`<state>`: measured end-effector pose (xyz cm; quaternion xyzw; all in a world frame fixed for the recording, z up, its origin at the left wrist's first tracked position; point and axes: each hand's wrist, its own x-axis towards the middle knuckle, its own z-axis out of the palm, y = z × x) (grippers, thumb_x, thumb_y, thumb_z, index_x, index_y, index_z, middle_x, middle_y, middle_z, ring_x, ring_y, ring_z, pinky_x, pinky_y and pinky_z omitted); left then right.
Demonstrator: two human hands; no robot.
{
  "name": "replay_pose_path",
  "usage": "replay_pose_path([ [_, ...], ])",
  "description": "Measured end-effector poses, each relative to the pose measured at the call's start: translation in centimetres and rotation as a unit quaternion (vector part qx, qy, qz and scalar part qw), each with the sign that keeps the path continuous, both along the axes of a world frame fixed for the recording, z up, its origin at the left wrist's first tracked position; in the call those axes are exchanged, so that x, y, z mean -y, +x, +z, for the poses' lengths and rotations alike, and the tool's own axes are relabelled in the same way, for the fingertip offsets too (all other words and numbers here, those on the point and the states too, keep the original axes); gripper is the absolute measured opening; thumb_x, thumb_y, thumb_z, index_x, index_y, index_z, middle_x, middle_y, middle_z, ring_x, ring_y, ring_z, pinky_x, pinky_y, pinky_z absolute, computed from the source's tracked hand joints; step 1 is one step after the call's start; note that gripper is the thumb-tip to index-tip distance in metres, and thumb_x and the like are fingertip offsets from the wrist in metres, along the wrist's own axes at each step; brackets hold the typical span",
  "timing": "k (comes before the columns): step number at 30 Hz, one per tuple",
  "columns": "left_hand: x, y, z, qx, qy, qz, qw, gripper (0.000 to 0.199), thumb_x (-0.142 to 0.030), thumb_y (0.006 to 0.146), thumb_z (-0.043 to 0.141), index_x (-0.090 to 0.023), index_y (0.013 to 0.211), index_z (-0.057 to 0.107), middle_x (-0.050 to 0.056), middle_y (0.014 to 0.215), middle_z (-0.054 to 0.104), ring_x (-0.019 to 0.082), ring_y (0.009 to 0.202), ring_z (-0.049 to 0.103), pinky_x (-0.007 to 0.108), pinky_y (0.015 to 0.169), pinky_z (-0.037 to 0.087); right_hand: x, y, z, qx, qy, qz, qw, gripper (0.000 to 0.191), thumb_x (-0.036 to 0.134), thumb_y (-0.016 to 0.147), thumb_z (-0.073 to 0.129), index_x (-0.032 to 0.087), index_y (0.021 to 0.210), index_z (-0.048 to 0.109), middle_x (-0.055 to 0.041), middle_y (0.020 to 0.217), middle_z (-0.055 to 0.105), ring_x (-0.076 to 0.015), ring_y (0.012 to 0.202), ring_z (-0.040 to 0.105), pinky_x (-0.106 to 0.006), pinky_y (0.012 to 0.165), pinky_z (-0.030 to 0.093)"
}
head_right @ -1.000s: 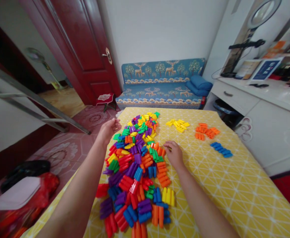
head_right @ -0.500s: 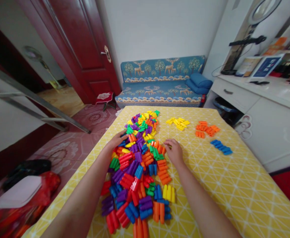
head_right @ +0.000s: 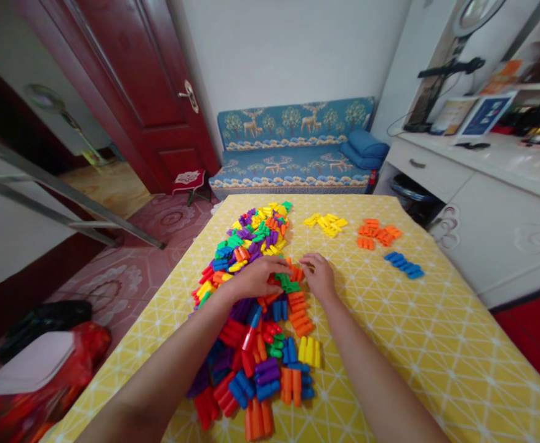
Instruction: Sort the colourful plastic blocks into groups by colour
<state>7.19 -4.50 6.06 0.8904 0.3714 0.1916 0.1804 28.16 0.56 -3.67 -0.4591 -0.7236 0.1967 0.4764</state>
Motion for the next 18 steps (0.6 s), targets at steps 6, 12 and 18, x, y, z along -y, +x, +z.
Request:
replay_pose_path([
  [6,0.4,0.9,-0.6,0.004,-0.004,0.105,0.994,0.027,-0.018,0.079,0.059,-0.022,0.102,0.072,0.006,0.101,0.069,0.021,0.093,0.064,0.028,0.083,0.047,0.2,-0.1,0.3,-0.005,-0.008,-0.006,1.000,0.017,0.026,0.080,0.054,0.020,0.082,0.070,-0.0085,0.097,0.066,-0.0214,0.094,0.061,-0.039,0.086,0.050],
  [12,1.0,0.0,-0.8,0.172,-0.040,0.229,0.957,0.023,-0.025,0.084,0.056,-0.016,0.100,0.069,0.001,0.072,0.064,0.014,0.064,0.056,0.024,0.061,0.041,1.2,-0.3,1.3,-0.060,-0.015,-0.016,0.998,0.026,0.037,0.087,0.051,0.019,0.098,0.067,-0.0103,0.100,0.068,-0.0224,0.093,0.063,-0.039,0.082,0.052],
  [18,1.3,0.0,-1.1,0.167,-0.060,0.184,0.967,0.039,-0.028,0.078,0.066,-0.017,0.116,0.063,-0.003,0.062,0.058,0.013,0.057,0.052,0.023,0.057,0.038,3.4,-1.0,2.5,-0.008,0.046,0.106,0.993,0.045,0.035,0.089,0.053,0.023,0.132,0.048,-0.0094,0.120,0.063,-0.0217,0.107,0.061,-0.039,0.096,0.047],
])
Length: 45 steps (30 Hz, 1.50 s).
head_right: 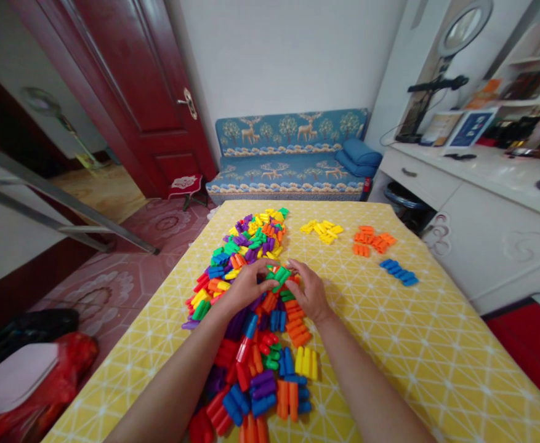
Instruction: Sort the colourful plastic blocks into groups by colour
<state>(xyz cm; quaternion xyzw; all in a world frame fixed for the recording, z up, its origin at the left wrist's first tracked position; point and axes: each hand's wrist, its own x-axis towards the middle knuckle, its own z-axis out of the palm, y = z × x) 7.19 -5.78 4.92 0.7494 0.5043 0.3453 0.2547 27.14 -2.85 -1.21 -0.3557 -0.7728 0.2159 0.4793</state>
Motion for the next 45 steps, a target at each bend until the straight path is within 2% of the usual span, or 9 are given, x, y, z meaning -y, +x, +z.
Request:
replay_pose_path([
  [4,0.0,0.3,-0.5,-0.040,0.002,-0.009,0.999,0.027,-0.028,0.076,0.068,-0.020,0.101,0.071,0.002,0.076,0.068,0.016,0.070,0.060,0.025,0.064,0.043,0.5,-1.0,-0.1,0.026,-0.003,0.028,0.999,0.031,0.034,0.089,0.054,0.024,0.118,0.058,-0.0066,0.111,0.068,-0.0212,0.103,0.064,-0.036,0.091,0.050],
  [10,0.2,0.5,-0.9,-0.064,0.018,0.017,0.998,0.025,-0.031,0.081,0.063,-0.024,0.103,0.072,0.004,0.088,0.072,0.020,0.082,0.065,0.028,0.072,0.046,0.6,-1.5,0.2,-0.014,-0.048,0.022,0.999,0.019,0.034,0.089,0.053,0.023,0.102,0.062,-0.0041,0.098,0.069,-0.0191,0.092,0.065,-0.032,0.084,0.051],
  [15,-0.1,-0.8,-0.9,-0.084,0.032,0.070,0.993,0.025,-0.028,0.079,0.063,-0.022,0.102,0.072,0.006,0.089,0.073,0.024,0.083,0.065,0.031,0.073,0.047,-0.5,-0.2,-0.2,-0.163,-0.099,-0.126,0.973,0.024,0.039,0.090,0.049,0.021,0.101,0.058,-0.0020,0.080,0.065,-0.0150,0.069,0.060,-0.027,0.066,0.050],
  [18,-0.4,-1.5,-0.9,-0.020,0.024,0.105,0.994,0.026,-0.028,0.080,0.062,-0.020,0.103,0.071,0.004,0.082,0.072,0.021,0.075,0.065,0.031,0.071,0.048,-0.7,0.1,-0.5,-0.176,-0.117,-0.123,0.970,0.024,0.041,0.089,0.050,0.021,0.101,0.057,0.0009,0.072,0.060,-0.0128,0.059,0.055,-0.025,0.060,0.047],
  [26,0.2,-0.5,-0.6,0.172,-0.006,0.029,0.985,0.023,-0.022,0.079,0.064,-0.018,0.100,0.070,0.007,0.097,0.070,0.019,0.086,0.066,0.029,0.079,0.052,0.3,-0.9,0.6,-0.035,-0.048,0.020,0.998,0.021,0.037,0.089,0.051,0.022,0.098,0.063,-0.0055,0.097,0.066,-0.0202,0.093,0.062,-0.035,0.085,0.050],
  [31,0.4,-0.3,-0.3,0.143,0.022,-0.018,0.989,0.017,-0.022,0.077,0.069,-0.019,0.093,0.073,0.007,0.094,0.071,0.019,0.089,0.066,0.030,0.083,0.052,0.5,-1.2,0.2,0.069,0.020,0.037,0.997,0.049,0.048,0.080,0.065,0.025,0.123,0.058,-0.0101,0.114,0.065,-0.0272,0.108,0.058,-0.046,0.095,0.046],
  [38,0.5,-0.3,-0.8,0.109,-0.014,0.010,0.994,0.019,-0.021,0.074,0.072,-0.019,0.092,0.074,0.005,0.092,0.075,0.021,0.088,0.069,0.030,0.082,0.053,1.1,-1.9,-0.1,0.032,0.049,0.027,0.998,0.032,0.036,0.089,0.057,0.028,0.120,0.059,-0.0060,0.112,0.067,-0.0217,0.107,0.061,-0.040,0.096,0.049],
  [41,0.5,-0.3,-1.0,0.096,-0.012,0.019,0.995,0.023,-0.022,0.076,0.070,-0.019,0.099,0.073,0.005,0.096,0.075,0.021,0.089,0.070,0.031,0.083,0.053,0.9,-1.6,0.1,0.014,0.056,-0.025,0.998,0.029,0.032,0.090,0.055,0.028,0.119,0.060,-0.0055,0.110,0.068,-0.0210,0.102,0.064,-0.037,0.090,0.051],
  [45,0.5,-0.5,-1.1,0.060,0.001,0.031,0.998,0.021,-0.022,0.077,0.068,-0.018,0.097,0.073,0.006,0.096,0.075,0.020,0.088,0.069,0.031,0.081,0.053,-0.8,1.1,0.0,-0.034,0.035,-0.246,0.968,0.040,0.037,0.087,0.055,0.023,0.125,0.056,-0.0085,0.105,0.069,-0.0215,0.086,0.065,-0.036,0.078,0.052],
])
